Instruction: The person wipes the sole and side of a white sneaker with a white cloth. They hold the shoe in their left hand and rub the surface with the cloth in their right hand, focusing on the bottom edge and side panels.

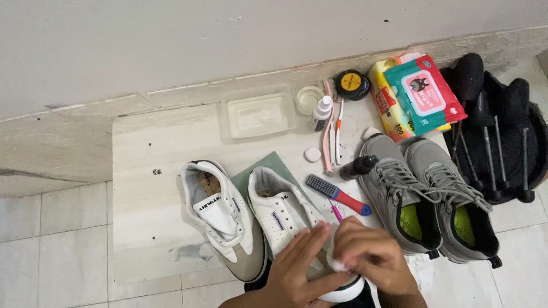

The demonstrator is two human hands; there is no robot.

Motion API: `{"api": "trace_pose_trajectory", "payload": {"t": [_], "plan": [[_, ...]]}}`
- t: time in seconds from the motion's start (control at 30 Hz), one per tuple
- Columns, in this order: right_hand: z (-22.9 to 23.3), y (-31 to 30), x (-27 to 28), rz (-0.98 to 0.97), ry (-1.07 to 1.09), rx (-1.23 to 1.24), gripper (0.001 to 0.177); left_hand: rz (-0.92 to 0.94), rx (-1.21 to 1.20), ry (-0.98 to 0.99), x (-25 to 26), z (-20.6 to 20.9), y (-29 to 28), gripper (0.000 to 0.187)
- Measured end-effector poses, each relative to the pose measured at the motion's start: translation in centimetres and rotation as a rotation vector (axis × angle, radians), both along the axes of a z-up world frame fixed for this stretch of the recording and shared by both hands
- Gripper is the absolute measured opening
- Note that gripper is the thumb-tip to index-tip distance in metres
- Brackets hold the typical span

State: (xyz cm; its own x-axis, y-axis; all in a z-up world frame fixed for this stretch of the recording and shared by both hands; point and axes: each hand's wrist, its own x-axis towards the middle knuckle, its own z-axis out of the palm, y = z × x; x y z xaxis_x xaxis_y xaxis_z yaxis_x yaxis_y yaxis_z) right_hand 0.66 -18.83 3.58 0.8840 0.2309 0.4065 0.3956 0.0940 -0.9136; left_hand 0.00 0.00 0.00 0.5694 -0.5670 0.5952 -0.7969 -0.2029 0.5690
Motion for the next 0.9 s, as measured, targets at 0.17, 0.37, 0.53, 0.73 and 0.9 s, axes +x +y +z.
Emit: {"api": "trace_pose_trajectory", "payload": {"t": [0.17,0.37,0.53,0.73,0.9], "plan": [[0.0,-0.1,0.0,0.015,-0.051,-0.026,0.016,0.113,-0.173,-0.071,1.0,1.7,-0.4,0.062],[-0.3,-0.1,0.4,-0.011,-0.053,-0.04,0.016,0.171,-0.177,-0.129,1.4,1.3,-0.5,0.03],[-2.2,-0.8,0.9,-0.073,-0.069,-0.039,0.012,0.136,-0.147,-0.162,1.4,0.5,-0.7,0.019],[-5.3,-2.8,3.7,-1.094,-0.21,-0.56,0.05,0.195,-0.154,-0.217,1.5,0.0,-1.4,0.01],[-5.6,-2.7,4.9,-0.96,0.011,-0.659,0.057,0.163,-0.092,-0.243,1.6,0.3,-1.6,0.039]]}}
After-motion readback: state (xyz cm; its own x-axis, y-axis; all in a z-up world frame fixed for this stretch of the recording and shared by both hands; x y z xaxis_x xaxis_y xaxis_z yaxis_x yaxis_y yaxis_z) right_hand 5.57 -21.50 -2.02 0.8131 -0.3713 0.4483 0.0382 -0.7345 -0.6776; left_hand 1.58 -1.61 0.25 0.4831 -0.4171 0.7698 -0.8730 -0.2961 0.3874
